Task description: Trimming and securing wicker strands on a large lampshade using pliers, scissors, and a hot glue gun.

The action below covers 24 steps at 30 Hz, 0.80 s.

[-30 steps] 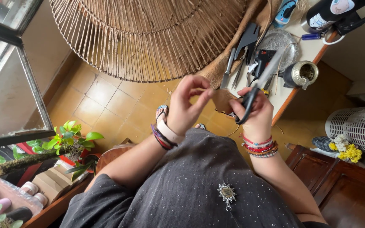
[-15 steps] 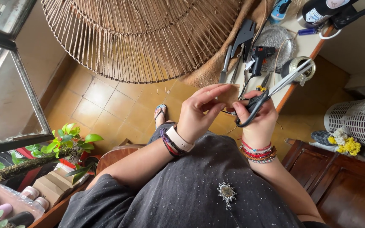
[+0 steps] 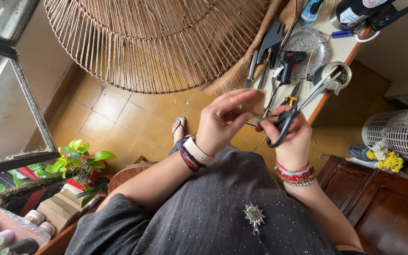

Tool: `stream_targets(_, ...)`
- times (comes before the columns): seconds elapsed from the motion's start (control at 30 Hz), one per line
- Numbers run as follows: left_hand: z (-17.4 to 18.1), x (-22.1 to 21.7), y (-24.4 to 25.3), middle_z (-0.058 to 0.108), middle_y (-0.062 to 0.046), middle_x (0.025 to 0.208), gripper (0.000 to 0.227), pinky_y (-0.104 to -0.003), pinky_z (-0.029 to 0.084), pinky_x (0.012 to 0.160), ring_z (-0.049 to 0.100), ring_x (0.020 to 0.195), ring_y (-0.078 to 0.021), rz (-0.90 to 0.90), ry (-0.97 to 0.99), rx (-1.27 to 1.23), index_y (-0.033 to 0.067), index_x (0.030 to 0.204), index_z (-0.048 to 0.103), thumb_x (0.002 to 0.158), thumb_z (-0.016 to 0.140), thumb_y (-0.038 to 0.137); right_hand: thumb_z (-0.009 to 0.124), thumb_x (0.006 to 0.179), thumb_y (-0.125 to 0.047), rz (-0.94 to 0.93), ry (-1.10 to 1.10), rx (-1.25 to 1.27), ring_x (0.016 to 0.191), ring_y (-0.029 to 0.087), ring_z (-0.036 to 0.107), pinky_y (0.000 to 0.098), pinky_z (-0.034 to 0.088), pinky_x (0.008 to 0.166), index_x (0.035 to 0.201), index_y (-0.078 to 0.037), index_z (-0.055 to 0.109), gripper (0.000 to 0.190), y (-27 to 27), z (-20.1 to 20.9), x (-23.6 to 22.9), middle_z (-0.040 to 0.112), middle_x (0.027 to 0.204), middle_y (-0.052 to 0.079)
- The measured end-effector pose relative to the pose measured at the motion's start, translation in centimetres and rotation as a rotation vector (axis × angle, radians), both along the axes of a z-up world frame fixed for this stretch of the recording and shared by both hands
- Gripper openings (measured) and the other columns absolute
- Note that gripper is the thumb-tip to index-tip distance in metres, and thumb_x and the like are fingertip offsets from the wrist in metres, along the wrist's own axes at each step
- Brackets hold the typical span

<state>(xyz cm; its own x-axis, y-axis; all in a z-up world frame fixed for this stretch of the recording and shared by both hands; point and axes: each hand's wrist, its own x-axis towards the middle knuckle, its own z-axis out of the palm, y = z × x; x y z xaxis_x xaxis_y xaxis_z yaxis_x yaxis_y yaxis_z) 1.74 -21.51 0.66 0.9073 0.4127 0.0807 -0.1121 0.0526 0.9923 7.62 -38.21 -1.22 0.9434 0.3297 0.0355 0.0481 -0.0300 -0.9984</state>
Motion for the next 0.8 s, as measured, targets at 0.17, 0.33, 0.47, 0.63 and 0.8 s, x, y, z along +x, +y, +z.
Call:
stream_targets(0.17, 0.0, 0.5, 0.7, 0.066, -0.013, 0.133, 0.046, -0.032, 0.066, 0.079, 0.070, 0.084, -0.0125, 0.036, -0.021, 0.005, 0.0122, 0.133, 0.068, 0.089, 0.079, 0.002, 0.080, 0.085, -0.019, 0.229, 0.143, 0.028, 0.066, 0.017, 0.073, 0.0233, 0.057, 0.057, 0.110, 0.001, 0.061, 0.038, -1.6, -0.6, -0.9, 0.072, 0.074, 0.016)
stream_targets(0.33, 0.0, 0.6, -0.1, 0.066, -0.013, 0.134, 0.046, -0.031, 0.067, 0.078, 0.068, 0.084, -0.0103, 0.032, -0.027, -0.033, 0.0120, 0.133, 0.068, 0.089, 0.078, 0.000, 0.083, 0.080, -0.038, 0.422, 0.243, 0.087, 0.060, 0.014, 0.069, 0.0226, 0.054, 0.056, 0.116, 0.005, 0.062, 0.060, -1.9, -1.9, -1.4, 0.071, 0.073, 0.015)
stream_targets(0.47, 0.0, 0.6, -0.2, 0.067, -0.012, 0.133, 0.046, -0.031, 0.066, 0.078, 0.072, 0.083, -0.0131, 0.008, -0.018, 0.023, 0.0132, 0.133, 0.068, 0.089, 0.078, 0.000, 0.084, 0.084, -0.029, 0.393, 0.171, 0.047, 0.059, 0.014, 0.071, 0.0209, 0.053, 0.059, 0.113, 0.006, 0.065, 0.050, -2.0, -1.8, -1.4, 0.070, 0.067, 0.012)
stream_targets(0.63, 0.0, 0.6, -0.2, 0.067, -0.012, 0.133, 0.046, -0.030, 0.066, 0.077, 0.073, 0.082, -0.0136, 0.003, -0.020, 0.046, 0.0132, 0.133, 0.068, 0.090, 0.077, 0.000, 0.082, 0.085, -0.014, 0.338, 0.146, 0.030, 0.053, 0.014, 0.070, 0.0218, 0.055, 0.055, 0.111, 0.006, 0.066, 0.037, -1.7, -1.0, -1.5, 0.069, 0.069, 0.012)
stream_targets(0.8, -0.2, 0.7, -0.3, 0.067, -0.012, 0.133, 0.045, -0.029, 0.066, 0.076, 0.073, 0.082, -0.0122, 0.009, -0.037, 0.038, 0.0130, 0.133, 0.068, 0.091, 0.075, -0.001, 0.081, 0.085, -0.009, 0.307, 0.140, 0.038, 0.047, 0.014, 0.067, 0.0226, 0.052, 0.051, 0.107, 0.006, 0.068, 0.029, -1.5, -0.9, -1.6, 0.066, 0.062, 0.012)
